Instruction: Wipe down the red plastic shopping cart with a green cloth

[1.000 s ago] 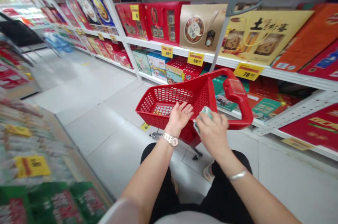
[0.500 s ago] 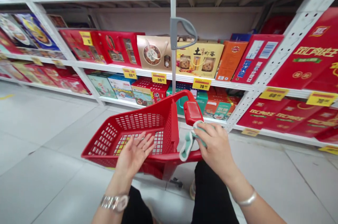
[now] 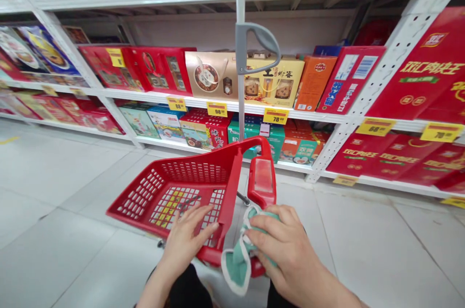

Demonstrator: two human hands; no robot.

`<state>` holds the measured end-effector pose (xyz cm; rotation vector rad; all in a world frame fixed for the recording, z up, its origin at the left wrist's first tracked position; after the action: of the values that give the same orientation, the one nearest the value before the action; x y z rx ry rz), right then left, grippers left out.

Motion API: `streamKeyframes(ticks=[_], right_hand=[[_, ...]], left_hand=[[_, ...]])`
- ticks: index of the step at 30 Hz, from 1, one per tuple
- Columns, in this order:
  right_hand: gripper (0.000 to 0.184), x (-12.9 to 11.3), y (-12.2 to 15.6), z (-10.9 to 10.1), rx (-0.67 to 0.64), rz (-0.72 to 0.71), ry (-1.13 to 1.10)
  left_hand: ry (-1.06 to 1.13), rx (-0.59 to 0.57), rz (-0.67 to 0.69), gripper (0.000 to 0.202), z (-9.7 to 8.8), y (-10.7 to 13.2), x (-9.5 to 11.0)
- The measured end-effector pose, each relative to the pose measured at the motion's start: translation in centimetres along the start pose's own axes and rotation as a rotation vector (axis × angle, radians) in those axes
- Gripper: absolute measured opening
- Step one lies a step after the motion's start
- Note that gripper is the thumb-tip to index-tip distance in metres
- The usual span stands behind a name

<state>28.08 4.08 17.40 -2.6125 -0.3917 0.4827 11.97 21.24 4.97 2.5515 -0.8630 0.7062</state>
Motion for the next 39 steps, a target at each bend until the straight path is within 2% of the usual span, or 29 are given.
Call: streamKeyframes(ticks=[4, 7, 10, 14, 16, 18, 21, 24, 30, 34, 37, 39], right_hand=[[0.023, 2.8, -2.5, -0.4, 0.042, -0.021, 0.002], [0.021, 5.7, -5.2, 0.4, -0.004, -0.017, 0.012], [0.018, 10.0, -8.1, 1.3, -0.064, 0.109, 0.057], [0.02, 16.2, -11.7, 2.0, -0.118, 0.344, 0.119], [0.019, 18.3, -13.0, 2.0, -0.139, 0.429, 0.137], [0.018, 19.1, -13.7, 2.1, -0.165, 0.459, 0.141], [0.017, 18.2, -13.2, 2.1, -0.187, 0.421, 0.097], [0.017, 15.7, -10.8, 1.6, -0.109, 0.365, 0.048], [0.017, 6.9, -4.0, 1.1, 0.059, 0.204, -0.014], [0.017, 1.6, -1.4, 0.7, 0.136, 0.075, 0.005], [0.017, 0.5, -0.5, 0.0, 0.186, 0.08, -0.008], [0.016, 0.2, -0.3, -0.3, 0.173, 0.063, -0.038]], left_hand=[[-0.056, -0.119, -0.007, 0.052, 0.1, 0.5, -1.0], [-0.052, -0.151, -0.037, 0.054, 0.2, 0.6, -1.0], [-0.041, -0.132, -0.046, 0.053, 0.1, 0.4, -0.8], [-0.023, -0.115, -0.028, 0.05, 0.0, -0.3, -0.3], [-0.023, -0.099, -0.037, 0.047, 0.0, -0.8, -0.1], [-0.028, -0.069, -0.064, 0.044, -0.1, -1.2, -0.1], [-0.041, -0.009, -0.133, 0.043, -0.6, -1.6, -0.4], [-0.047, 0.016, -0.177, 0.046, -0.9, -1.7, -1.1], [-0.053, 0.033, -0.179, 0.049, -1.3, -1.5, -2.1], [-0.045, 0.019, -0.194, 0.051, -1.3, -1.4, -1.8], [-0.043, 0.019, -0.196, 0.051, -1.3, -1.4, -1.2], [-0.045, 0.022, -0.197, 0.05, -1.2, -1.6, -1.0]])
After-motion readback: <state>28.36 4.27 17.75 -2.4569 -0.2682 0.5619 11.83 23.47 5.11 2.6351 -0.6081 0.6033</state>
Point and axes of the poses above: each hand's wrist, its own y-axis away from the middle knuckle, its own z-axis out of the palm, x = y × z, the point moved 8 cm from there along -y, towards the middle knuckle, and after that the axes turned 9 degrees about -x, right-handed, at the moved point
